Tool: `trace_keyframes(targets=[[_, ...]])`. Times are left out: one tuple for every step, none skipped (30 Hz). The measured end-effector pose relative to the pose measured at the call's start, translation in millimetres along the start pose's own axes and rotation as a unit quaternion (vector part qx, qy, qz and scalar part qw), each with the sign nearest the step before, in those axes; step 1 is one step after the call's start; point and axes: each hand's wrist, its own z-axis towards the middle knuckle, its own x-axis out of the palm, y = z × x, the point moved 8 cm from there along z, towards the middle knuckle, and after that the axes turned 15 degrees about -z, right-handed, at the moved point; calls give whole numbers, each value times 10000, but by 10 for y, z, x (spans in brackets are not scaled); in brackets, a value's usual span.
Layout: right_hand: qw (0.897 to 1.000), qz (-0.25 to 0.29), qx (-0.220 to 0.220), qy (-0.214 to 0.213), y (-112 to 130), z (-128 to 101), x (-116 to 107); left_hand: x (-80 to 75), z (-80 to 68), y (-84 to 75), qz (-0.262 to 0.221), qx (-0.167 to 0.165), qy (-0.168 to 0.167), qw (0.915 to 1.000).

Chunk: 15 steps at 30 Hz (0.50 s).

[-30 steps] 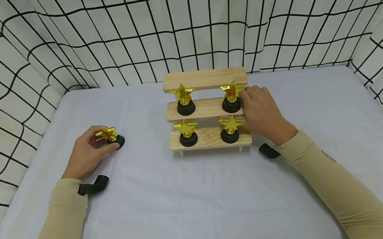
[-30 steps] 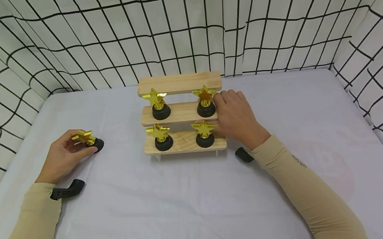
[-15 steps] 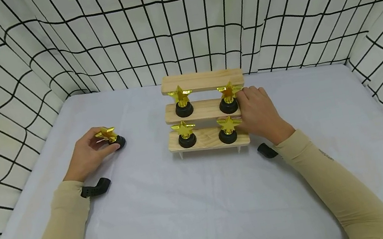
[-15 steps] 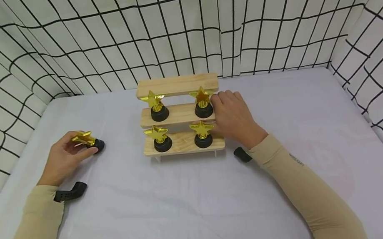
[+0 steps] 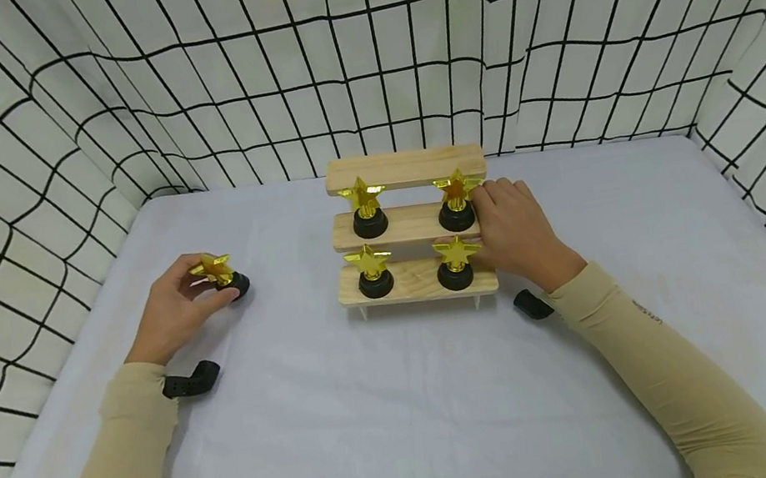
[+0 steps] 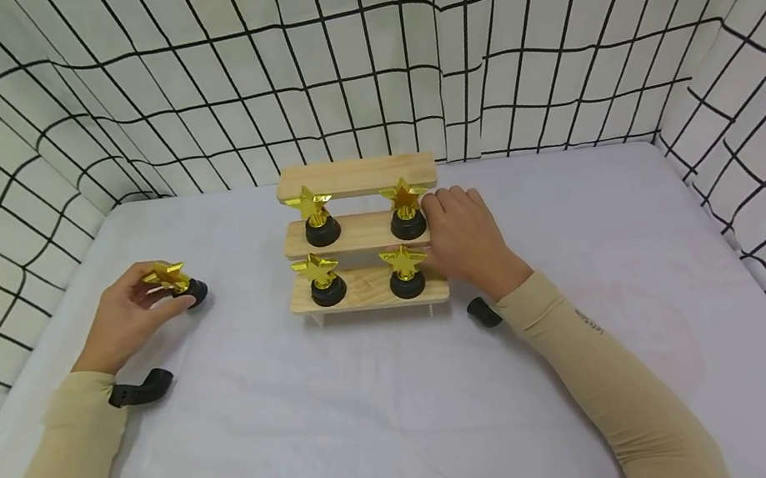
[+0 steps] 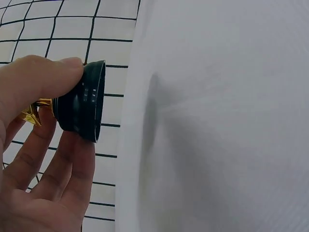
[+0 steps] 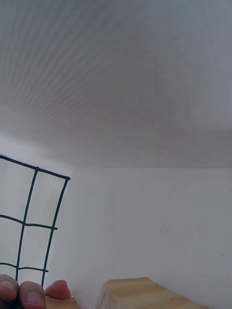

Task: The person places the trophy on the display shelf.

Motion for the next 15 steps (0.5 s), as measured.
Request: trace_keyframes(targets=[[10000, 9, -3, -17, 1, -1, -3, -12, 3, -9, -4, 9, -25, 10000], [10000, 9, -10, -30, 2, -1, -6, -24, 5, -19, 0, 21, -51, 10000], [10000, 9, -19, -45, 3, -2, -9, -35, 5, -33, 0, 39, -78, 10000], [10000, 7, -27, -57, 5, -2, -12, -46, 5, -45, 5, 46, -104, 9999], [10000, 2, -32, -65, 6, -1, -12, -55, 5, -56, -11, 50, -123, 9999], [10000, -2, -38, -69, 7, -1, -13, -63, 8, -68, -11, 67, -134, 9999], [10000, -7, -44, -62, 9, 0, -11, -70, 4, -84, -8, 77, -149, 9999], [10000, -15, -46, -58, 9, 0, -10, -76, 1, -99, 1, 80, -158, 9998], [10000, -20, -44, -51, 10, 1, -7, -81, 2, -111, -4, 83, -163, 9998], [10000, -23, -39, -47, 10, 1, -8, -86, 3, -126, 3, 89, -170, 9998], [10000, -30, -35, -43, 10, 0, -11, -90, 5, -141, 7, 98, -175, 9998], [10000, -36, -37, -34, 11, -1, -11, -95, 6, -157, 29, 112, -184, 9998], [10000, -40, -39, -30, 12, -1, -15, -100, 5, -173, 52, 115, -199, 9997], [10000, -43, -41, -36, 14, -2, -21, -104, 6, -187, 69, 125, -211, 9997], [10000, -48, -44, -34, 15, -3, -25, -106, 9, -204, 75, 146, -218, 9996]])
